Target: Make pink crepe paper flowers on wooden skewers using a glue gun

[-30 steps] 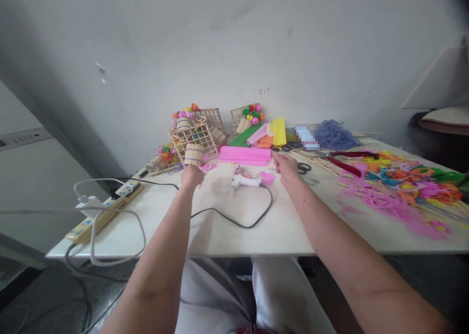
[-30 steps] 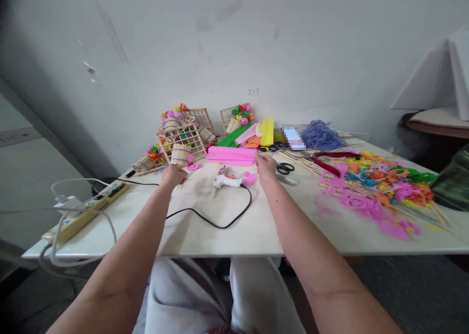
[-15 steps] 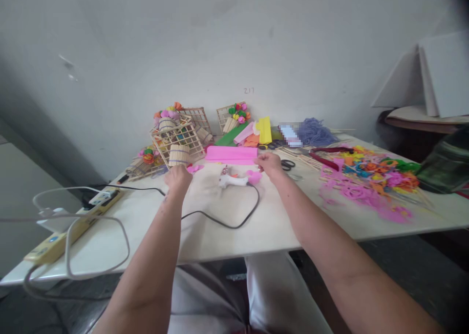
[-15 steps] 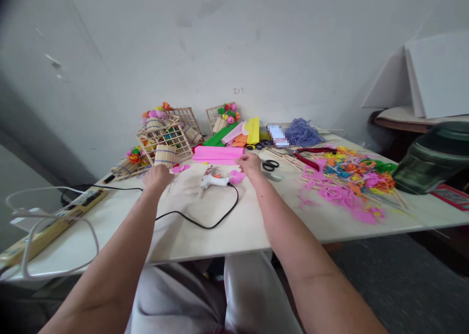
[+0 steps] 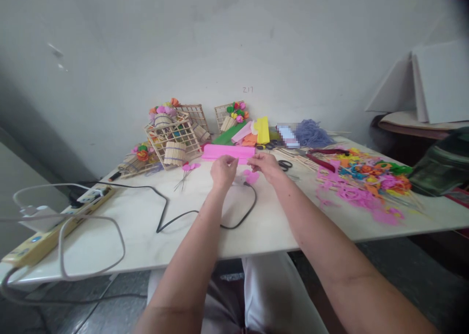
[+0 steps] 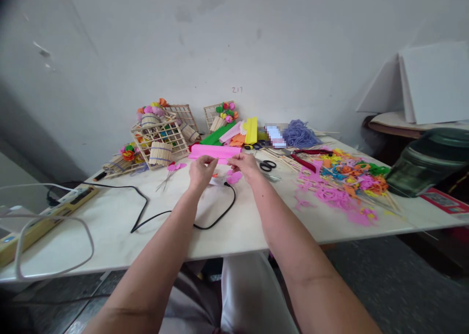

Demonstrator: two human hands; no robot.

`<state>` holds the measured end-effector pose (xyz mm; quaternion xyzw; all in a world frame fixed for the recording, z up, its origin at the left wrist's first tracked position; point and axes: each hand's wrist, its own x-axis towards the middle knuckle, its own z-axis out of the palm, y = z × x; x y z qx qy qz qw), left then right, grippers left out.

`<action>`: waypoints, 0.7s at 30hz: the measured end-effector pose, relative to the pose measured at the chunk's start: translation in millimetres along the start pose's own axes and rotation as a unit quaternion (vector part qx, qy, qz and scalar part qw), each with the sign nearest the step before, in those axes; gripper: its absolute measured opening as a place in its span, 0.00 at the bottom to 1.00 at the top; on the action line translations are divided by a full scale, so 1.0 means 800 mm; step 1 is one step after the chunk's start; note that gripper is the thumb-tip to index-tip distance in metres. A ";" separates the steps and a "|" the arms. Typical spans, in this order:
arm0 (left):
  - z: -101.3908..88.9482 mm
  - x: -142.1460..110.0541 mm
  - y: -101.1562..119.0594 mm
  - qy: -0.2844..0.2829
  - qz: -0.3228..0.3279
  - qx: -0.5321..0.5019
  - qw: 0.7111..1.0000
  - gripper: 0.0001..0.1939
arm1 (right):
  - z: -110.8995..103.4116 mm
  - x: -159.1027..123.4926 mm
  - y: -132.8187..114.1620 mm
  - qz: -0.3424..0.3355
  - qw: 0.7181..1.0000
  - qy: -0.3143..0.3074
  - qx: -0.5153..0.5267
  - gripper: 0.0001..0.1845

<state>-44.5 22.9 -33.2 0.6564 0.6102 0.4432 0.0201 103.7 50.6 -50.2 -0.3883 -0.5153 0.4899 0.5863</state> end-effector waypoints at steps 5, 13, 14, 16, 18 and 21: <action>0.011 -0.003 -0.012 0.040 0.096 -0.039 0.994 0.13 | 0.005 -0.008 -0.006 0.028 0.995 -0.079 0.061 0.13; 0.016 -0.004 -0.011 0.030 0.149 -0.086 0.985 0.13 | 0.012 -0.014 -0.010 0.042 0.986 -0.130 0.094 0.16; 0.015 -0.004 -0.011 0.036 0.151 -0.091 0.984 0.12 | 0.011 -0.015 -0.010 0.044 0.985 -0.135 0.097 0.16; 0.013 -0.004 -0.011 0.041 0.162 -0.105 0.980 0.12 | 0.011 -0.015 -0.011 0.047 0.983 -0.144 0.100 0.16; 0.010 -0.004 -0.010 0.043 0.168 -0.118 0.978 0.11 | 0.009 -0.015 -0.012 0.051 0.982 -0.152 0.097 0.17; 0.006 -0.006 -0.007 0.039 0.155 -0.113 0.981 0.11 | 0.009 -0.016 -0.014 0.053 0.982 -0.157 0.095 0.17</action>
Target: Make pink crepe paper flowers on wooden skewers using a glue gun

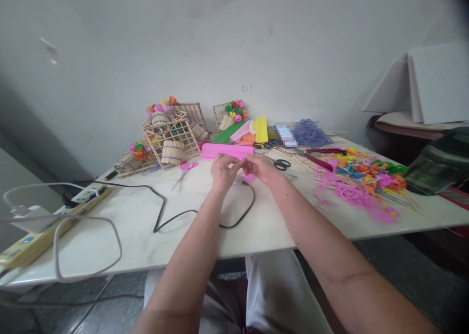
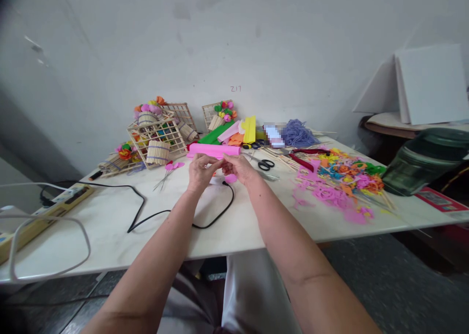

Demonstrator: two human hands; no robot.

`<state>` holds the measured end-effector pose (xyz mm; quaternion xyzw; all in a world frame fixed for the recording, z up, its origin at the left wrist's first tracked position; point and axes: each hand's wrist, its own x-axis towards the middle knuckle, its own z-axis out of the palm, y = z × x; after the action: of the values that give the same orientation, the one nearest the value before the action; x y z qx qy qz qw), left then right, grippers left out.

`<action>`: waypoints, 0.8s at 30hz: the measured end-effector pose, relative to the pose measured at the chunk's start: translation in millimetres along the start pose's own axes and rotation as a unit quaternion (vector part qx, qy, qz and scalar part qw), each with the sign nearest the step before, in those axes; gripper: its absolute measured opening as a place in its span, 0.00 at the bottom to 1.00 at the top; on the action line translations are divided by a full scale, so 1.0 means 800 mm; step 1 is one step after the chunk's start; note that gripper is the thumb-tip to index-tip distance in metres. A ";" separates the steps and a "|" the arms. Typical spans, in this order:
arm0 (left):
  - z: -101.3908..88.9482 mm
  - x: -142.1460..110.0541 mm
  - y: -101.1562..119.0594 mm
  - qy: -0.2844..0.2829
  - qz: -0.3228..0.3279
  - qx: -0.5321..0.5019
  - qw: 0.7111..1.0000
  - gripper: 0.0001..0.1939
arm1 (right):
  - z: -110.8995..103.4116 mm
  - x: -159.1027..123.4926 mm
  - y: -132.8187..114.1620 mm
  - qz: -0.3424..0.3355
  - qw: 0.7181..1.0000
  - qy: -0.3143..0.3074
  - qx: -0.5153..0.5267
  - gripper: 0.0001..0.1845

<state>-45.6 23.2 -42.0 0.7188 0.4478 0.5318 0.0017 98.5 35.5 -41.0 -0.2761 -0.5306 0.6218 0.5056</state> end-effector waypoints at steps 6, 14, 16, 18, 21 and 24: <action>-0.004 -0.001 0.010 0.002 0.012 0.097 0.995 0.14 | 0.009 -0.002 -0.002 -0.008 1.000 -0.025 0.013 0.14; 0.000 0.001 0.001 0.051 -0.101 0.018 0.993 0.13 | 0.000 0.000 -0.010 -0.037 0.999 0.031 0.008 0.14; 0.002 0.001 -0.004 0.043 -0.130 -0.035 0.990 0.15 | -0.010 0.005 -0.008 -0.041 0.995 0.087 -0.029 0.12; 0.002 0.001 -0.004 0.022 -0.149 -0.092 0.984 0.16 | -0.020 0.011 -0.004 -0.037 0.982 0.162 -0.095 0.10; -0.001 -0.002 0.005 -0.029 -0.166 -0.174 0.970 0.19 | -0.034 0.015 0.001 -0.019 0.951 0.212 -0.223 0.05; -0.007 -0.006 0.017 -0.120 -0.149 -0.212 0.958 0.23 | -0.045 0.014 0.002 -0.020 0.915 0.151 -0.375 0.03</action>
<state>-41.3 9.3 -36.9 0.6858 0.4229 0.5182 0.2869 125.9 59.9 -50.3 -0.5250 -0.6475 0.3180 0.4517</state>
